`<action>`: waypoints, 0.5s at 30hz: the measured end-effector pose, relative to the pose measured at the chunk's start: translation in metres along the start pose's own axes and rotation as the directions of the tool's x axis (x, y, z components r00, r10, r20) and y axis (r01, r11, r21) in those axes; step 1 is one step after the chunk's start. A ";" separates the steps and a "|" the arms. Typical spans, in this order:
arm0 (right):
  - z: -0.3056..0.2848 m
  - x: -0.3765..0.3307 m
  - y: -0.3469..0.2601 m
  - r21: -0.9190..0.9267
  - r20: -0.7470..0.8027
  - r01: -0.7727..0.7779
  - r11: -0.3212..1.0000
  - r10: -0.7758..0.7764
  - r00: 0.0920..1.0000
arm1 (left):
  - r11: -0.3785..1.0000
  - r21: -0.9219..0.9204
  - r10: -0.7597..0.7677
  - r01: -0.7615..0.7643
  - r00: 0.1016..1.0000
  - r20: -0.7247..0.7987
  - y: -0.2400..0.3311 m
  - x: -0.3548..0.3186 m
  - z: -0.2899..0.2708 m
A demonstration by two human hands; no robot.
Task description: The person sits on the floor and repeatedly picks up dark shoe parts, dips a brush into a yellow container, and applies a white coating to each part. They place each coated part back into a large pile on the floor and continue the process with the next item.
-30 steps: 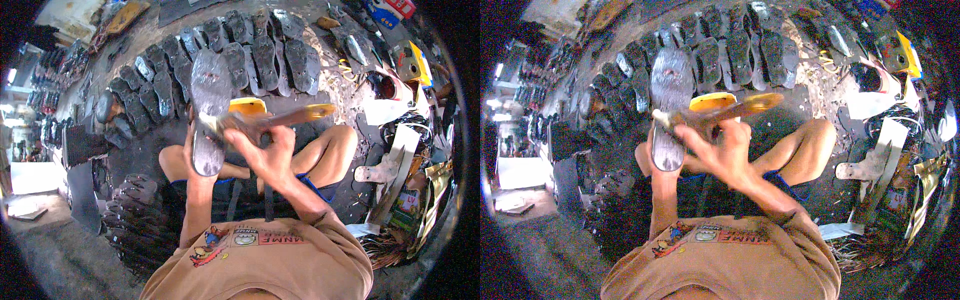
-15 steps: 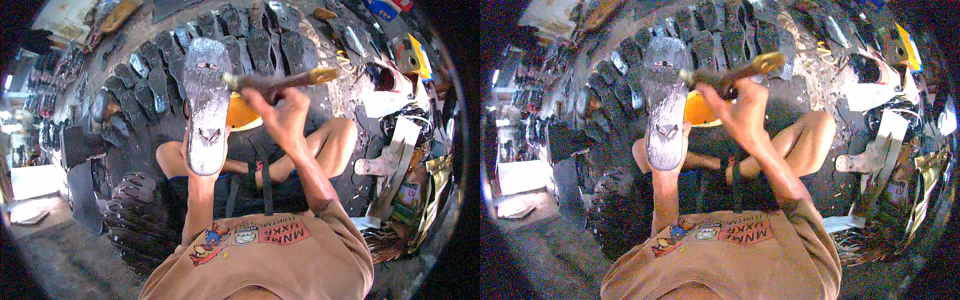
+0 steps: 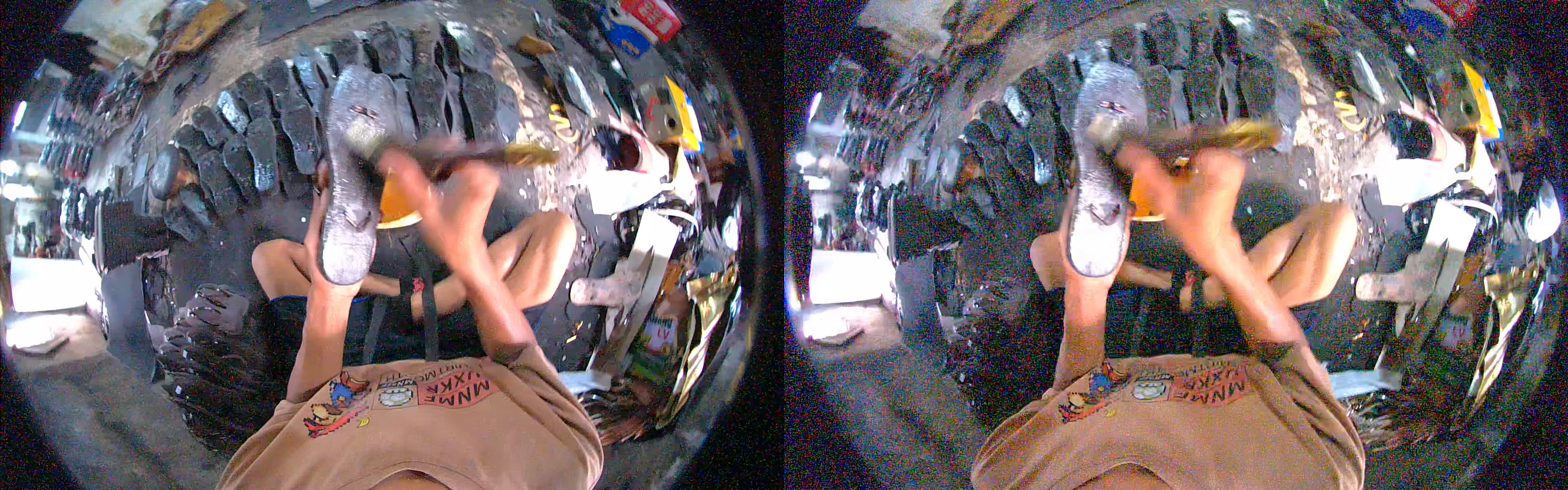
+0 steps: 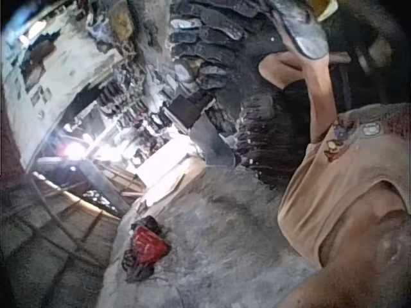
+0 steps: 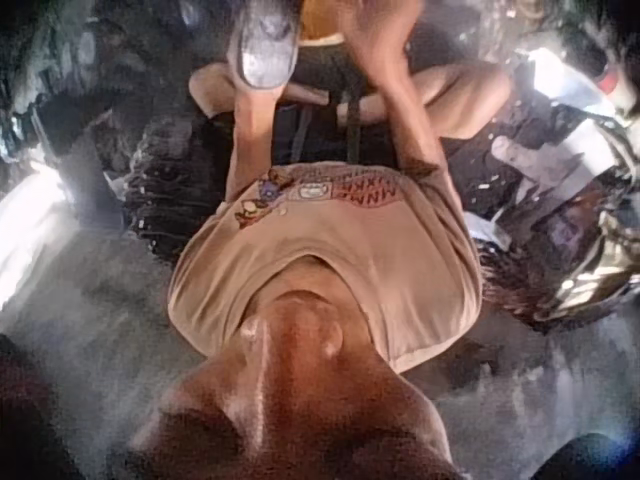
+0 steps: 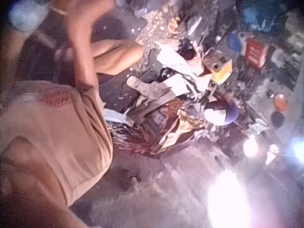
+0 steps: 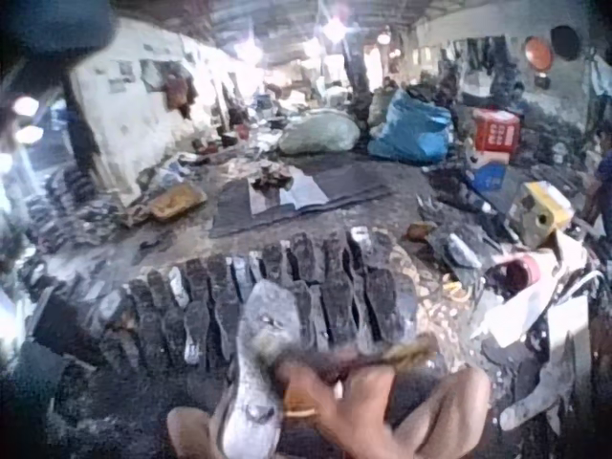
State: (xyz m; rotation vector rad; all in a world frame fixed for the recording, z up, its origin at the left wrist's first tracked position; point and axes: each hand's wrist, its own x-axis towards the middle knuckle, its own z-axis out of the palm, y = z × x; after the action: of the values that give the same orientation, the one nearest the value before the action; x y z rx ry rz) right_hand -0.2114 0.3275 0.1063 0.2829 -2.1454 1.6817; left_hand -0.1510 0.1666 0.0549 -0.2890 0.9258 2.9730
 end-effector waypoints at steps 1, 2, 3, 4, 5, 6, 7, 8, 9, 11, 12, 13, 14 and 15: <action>0.005 -0.030 -0.021 0.039 0.286 -0.144 0.989 0.127 0.950 | 0.998 0.048 0.040 -0.038 0.998 -0.052 0.006 0.001 -0.008; 0.002 -0.050 -0.049 0.068 0.422 0.053 0.996 -0.077 0.903 | 0.976 0.183 0.135 -0.115 0.985 -0.105 0.017 0.010 -0.017; -0.001 -0.061 -0.068 0.132 0.529 0.275 0.952 -0.302 0.793 | 0.935 0.290 0.244 -0.202 0.963 -0.116 0.034 0.022 -0.022; -0.007 -0.070 -0.063 0.212 0.614 0.206 0.955 -0.294 0.733 | 0.882 0.369 0.355 -0.293 0.928 -0.112 0.061 0.025 -0.026; -0.015 -0.071 -0.055 0.102 0.541 -0.037 0.994 -0.024 0.841 | 0.823 0.417 0.459 -0.385 0.884 -0.090 0.099 0.017 -0.034; -0.022 -0.071 -0.047 0.073 0.406 -0.327 0.942 0.272 0.873 | 0.751 0.465 0.558 -0.469 0.827 -0.067 0.137 0.009 -0.042; -0.029 -0.069 -0.044 0.124 0.236 -0.551 0.825 0.515 0.824 | 0.654 0.549 0.640 -0.521 0.768 -0.033 0.182 0.012 -0.050; -0.036 -0.058 -0.038 -0.088 0.139 -0.513 0.854 0.521 0.842 | 0.536 0.633 0.714 -0.558 0.700 0.013 0.235 0.018 -0.063; -0.042 -0.047 -0.030 -0.304 0.054 -0.487 0.819 0.525 0.849 | 0.525 0.688 0.732 -0.500 0.679 -0.065 0.290 0.023 -0.088; -0.057 -0.042 0.029 -0.453 -0.066 -0.465 0.761 0.491 0.869 | 0.642 0.701 0.686 -0.310 0.640 -0.346 0.387 0.036 -0.164; -0.053 -0.050 0.039 -0.411 -0.078 -0.497 0.765 0.513 0.855 | 0.722 0.648 0.593 -0.243 0.700 -0.398 0.405 0.046 -0.212; -0.045 -0.054 0.049 -0.367 -0.080 -0.524 0.768 0.536 0.841 | 0.789 0.589 0.495 -0.174 0.747 -0.443 0.415 0.049 -0.257; -0.030 -0.063 0.054 -0.406 -0.185 -0.492 0.770 0.457 0.870 | 0.817 0.564 0.466 -0.125 0.720 -0.515 0.412 0.064 -0.290; -0.023 -0.061 0.054 -0.361 -0.114 -0.535 0.764 0.534 0.838 | 0.849 0.524 0.420 -0.070 0.692 -0.588 0.401 0.081 -0.318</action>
State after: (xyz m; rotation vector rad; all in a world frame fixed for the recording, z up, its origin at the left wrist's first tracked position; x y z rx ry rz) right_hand -0.1735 0.3587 0.0374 -0.5008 -2.6541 1.4534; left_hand -0.2038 -0.3467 0.0082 -1.4204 1.8416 2.7060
